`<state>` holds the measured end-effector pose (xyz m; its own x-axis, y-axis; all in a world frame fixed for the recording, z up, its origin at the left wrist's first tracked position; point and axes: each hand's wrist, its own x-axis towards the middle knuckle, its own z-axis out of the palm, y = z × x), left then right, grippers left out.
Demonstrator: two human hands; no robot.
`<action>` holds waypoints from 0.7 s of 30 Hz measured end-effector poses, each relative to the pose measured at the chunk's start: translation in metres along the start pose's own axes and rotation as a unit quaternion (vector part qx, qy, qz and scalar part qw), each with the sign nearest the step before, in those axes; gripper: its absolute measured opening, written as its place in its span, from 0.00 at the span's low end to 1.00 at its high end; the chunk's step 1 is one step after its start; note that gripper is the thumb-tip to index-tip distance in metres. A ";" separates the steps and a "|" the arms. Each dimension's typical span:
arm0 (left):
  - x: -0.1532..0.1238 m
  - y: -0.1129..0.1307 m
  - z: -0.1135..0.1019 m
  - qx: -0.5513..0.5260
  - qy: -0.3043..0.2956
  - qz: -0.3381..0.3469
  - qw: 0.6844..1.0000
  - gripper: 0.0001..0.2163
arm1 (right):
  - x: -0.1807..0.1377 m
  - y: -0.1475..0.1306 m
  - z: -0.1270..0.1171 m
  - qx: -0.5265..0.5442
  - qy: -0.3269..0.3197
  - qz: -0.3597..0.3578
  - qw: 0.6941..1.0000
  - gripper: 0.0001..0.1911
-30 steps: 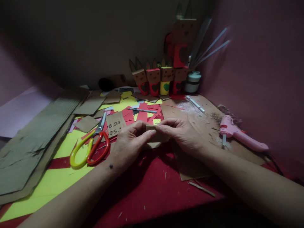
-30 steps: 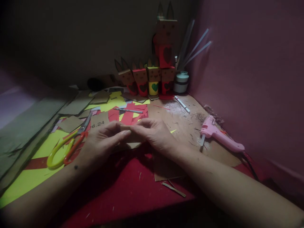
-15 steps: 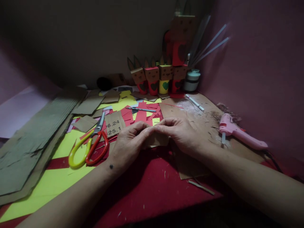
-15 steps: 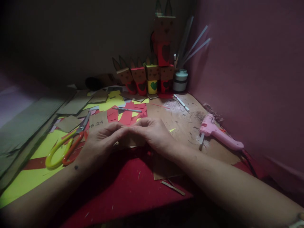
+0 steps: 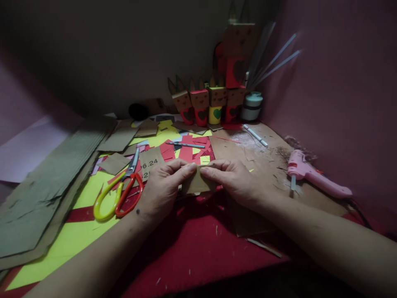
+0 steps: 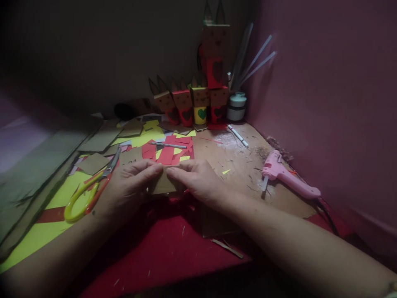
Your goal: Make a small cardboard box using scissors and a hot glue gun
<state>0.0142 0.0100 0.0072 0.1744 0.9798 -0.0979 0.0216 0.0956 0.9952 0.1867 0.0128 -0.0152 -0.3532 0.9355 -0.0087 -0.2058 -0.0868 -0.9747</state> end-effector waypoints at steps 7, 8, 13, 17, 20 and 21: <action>0.002 -0.001 -0.002 -0.018 -0.022 -0.034 0.999 0.12 | -0.002 -0.001 -0.003 0.054 -0.029 0.068 0.996 0.11; 0.002 0.000 -0.002 -0.015 -0.036 -0.039 0.998 0.12 | -0.002 -0.001 -0.003 0.060 -0.023 0.062 0.996 0.11; 0.001 0.002 -0.001 -0.044 -0.093 -0.020 0.994 0.12 | 0.003 0.002 -0.007 0.085 -0.051 0.073 0.992 0.14; 0.006 -0.002 -0.003 -0.045 -0.104 -0.038 0.993 0.12 | 0.007 0.005 -0.010 0.119 -0.090 0.061 0.987 0.18; 0.012 -0.007 -0.005 -0.044 -0.085 -0.062 0.993 0.09 | 0.009 0.008 -0.013 0.128 -0.098 0.059 0.985 0.18; 0.014 -0.009 -0.005 -0.052 -0.077 -0.058 0.994 0.10 | 0.010 0.009 -0.014 0.126 -0.091 0.059 0.986 0.18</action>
<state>0.0114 0.0235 -0.0028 0.3260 0.9233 -0.2031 -0.0508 0.2316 0.9715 0.1938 0.0257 -0.0270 -0.5417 0.8387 -0.0560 -0.3653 -0.2949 -0.8830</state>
